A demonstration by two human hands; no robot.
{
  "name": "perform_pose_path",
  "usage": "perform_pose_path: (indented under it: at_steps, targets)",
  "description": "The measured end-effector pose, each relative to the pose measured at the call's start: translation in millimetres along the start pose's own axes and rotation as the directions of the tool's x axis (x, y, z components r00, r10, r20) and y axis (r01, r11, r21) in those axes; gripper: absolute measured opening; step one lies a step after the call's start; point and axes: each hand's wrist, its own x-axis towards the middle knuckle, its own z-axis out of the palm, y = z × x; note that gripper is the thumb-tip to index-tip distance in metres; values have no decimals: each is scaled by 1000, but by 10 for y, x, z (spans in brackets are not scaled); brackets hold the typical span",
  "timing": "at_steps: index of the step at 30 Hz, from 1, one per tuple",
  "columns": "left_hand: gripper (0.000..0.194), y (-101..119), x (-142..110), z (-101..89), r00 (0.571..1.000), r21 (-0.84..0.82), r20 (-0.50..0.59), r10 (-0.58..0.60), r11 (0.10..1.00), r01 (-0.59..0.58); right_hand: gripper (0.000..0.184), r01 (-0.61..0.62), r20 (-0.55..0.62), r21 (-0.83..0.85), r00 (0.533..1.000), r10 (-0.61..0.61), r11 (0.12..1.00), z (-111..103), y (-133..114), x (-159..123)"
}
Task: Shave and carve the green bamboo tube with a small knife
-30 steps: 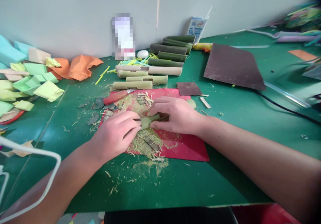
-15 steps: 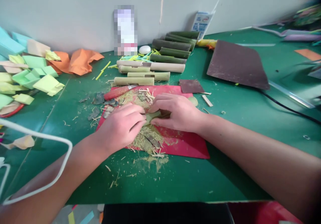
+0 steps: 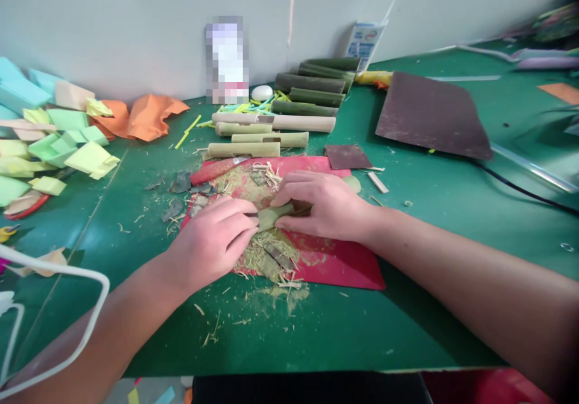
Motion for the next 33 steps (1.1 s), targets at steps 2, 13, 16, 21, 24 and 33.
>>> perform_pose_path:
  at_steps: [2, 13, 16, 21, 24, 33]
  targets:
    - [11, 4, 12, 3, 1000, 7, -14, 10, 1000, -10, 16, 10, -2, 1, 1000, -10, 1000, 3, 0, 2]
    - [11, -20, 45, 8, 1000, 4, -10, 27, 1000, -27, 17, -16, -11, 10, 1000, 16, 1000, 0, 15, 9]
    - [11, -27, 71, 18, 1000, -25, -12, 23, 999, -24, 17, -36, -7, 6, 999, 36, 999, 4, 18, 10]
    - [10, -2, 73, 33, 999, -39, -35, 3, 999, -5, 17, -69, -5, 13, 998, 70, 997, 2, -4, 3]
    - [12, 14, 73, 34, 1000, -46, -12, 27, 999, -28, 18, -123, -8, 14, 992, 124, 992, -5, -15, 10]
    - [13, 37, 111, 28, 1000, -26, -5, 30, 999, -30, 17, -154, 6, 39, 988, 154, 987, -10, -16, 7]
